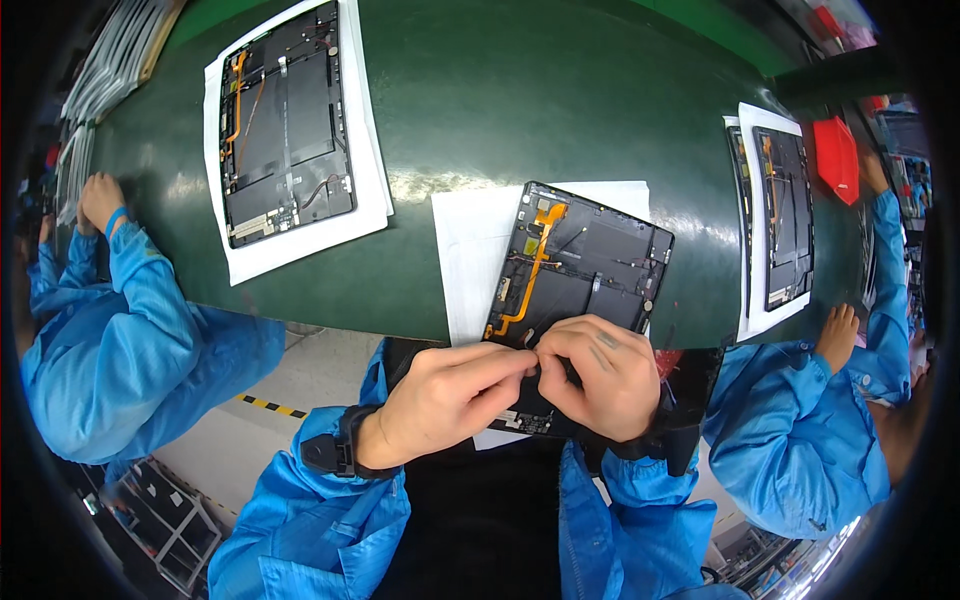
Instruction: Assembling internal components and cables of tablet devices on a factory line.
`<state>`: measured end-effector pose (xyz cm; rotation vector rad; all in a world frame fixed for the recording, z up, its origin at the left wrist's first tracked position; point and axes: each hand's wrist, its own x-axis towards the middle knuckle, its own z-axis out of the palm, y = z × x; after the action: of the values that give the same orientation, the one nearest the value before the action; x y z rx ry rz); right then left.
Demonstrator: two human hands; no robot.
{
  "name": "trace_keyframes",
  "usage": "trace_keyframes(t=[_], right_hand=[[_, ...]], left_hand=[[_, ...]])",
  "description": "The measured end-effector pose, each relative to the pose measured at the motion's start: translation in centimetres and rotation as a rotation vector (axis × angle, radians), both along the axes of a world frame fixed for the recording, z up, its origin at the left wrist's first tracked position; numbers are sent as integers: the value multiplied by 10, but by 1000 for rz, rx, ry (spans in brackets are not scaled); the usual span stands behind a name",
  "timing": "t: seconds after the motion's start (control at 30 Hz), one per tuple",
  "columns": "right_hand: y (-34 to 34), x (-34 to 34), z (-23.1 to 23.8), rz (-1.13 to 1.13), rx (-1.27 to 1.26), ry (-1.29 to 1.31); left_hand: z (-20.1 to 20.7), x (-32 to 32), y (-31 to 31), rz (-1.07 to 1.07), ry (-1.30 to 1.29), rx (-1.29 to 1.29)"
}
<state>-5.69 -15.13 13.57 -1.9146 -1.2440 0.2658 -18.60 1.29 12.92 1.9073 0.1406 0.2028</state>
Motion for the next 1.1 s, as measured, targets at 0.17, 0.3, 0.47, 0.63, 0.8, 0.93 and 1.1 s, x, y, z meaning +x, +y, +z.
trace_keyframes(t=[0.17,0.3,0.47,0.63,0.8,0.93,1.1], right_hand=[[0,-1,-2,-35,-39,-37],[-3,2,-5,-29,-17,44],[-8,4,-3,-196,-77,-68],[-48,18,0,-429,-179,-119],[-133,11,26,-713,-326,228],[-182,12,20,-769,-553,-31],[-127,-9,33,-659,-359,170]], left_hand=[[4,-2,3,-34,104,-68],[2,-5,5,-70,145,-100],[3,-10,9,-69,221,-224],[-2,-19,13,-58,365,-543],[-2,-22,18,-34,327,-632],[-3,-18,18,-49,353,-725],[7,-9,12,-84,329,-613]])
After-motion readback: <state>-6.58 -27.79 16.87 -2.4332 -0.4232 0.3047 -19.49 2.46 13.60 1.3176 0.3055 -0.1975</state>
